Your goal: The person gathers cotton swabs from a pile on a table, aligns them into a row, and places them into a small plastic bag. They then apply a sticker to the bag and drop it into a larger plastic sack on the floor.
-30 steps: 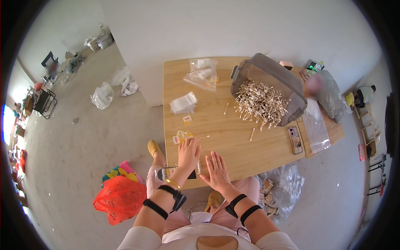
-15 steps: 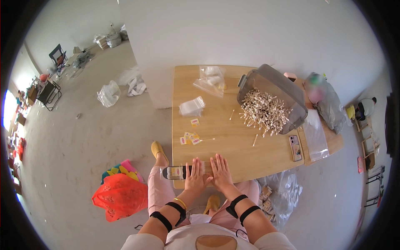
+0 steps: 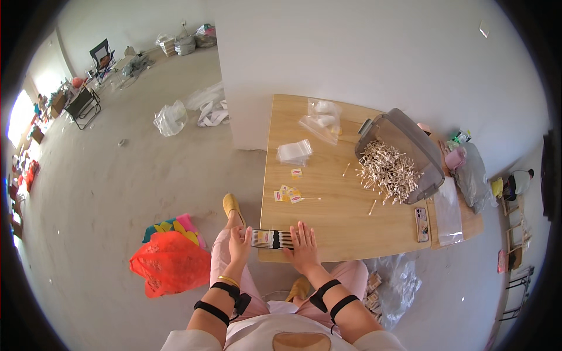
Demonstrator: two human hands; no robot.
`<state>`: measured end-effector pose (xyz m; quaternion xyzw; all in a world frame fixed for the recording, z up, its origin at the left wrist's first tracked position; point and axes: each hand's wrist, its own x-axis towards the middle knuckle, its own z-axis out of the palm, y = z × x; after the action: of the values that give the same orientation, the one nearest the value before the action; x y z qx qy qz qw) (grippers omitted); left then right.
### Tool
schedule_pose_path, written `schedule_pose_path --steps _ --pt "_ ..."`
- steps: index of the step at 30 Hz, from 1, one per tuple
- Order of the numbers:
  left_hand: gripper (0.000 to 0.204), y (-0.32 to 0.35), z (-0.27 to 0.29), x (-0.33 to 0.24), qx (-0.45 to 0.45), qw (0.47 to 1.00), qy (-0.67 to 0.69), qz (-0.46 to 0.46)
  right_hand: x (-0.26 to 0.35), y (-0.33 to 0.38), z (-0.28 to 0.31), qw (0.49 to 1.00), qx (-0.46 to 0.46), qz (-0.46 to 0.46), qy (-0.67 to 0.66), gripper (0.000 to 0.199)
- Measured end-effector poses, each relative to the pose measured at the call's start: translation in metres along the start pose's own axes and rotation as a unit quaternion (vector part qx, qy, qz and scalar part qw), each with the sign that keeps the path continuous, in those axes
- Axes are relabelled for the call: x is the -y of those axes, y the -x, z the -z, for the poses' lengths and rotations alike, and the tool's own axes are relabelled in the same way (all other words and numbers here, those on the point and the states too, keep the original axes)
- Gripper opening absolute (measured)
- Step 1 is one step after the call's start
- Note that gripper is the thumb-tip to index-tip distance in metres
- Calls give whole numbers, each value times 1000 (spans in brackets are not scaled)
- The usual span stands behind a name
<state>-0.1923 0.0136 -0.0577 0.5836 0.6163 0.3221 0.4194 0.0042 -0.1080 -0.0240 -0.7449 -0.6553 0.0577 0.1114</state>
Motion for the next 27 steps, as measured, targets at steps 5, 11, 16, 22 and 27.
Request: schedule_pose_path --steps 5,11,16,22,27 --pt "53 -1 -10 -14 -29 996 -85 -6 12 -4 -5 1000 2 0 17 76" --pt "63 -6 -14 -21 12 995 -89 53 12 -3 -3 1000 2 3 22 75" --pt "58 -6 -19 -10 2 999 -33 39 13 -4 -3 999 6 14 32 78" --pt "54 -8 -20 -5 12 999 33 31 24 -7 -6 1000 13 2 23 84" --pt "51 2 -18 -32 -35 999 24 17 41 -17 -17 999 31 4 14 87"
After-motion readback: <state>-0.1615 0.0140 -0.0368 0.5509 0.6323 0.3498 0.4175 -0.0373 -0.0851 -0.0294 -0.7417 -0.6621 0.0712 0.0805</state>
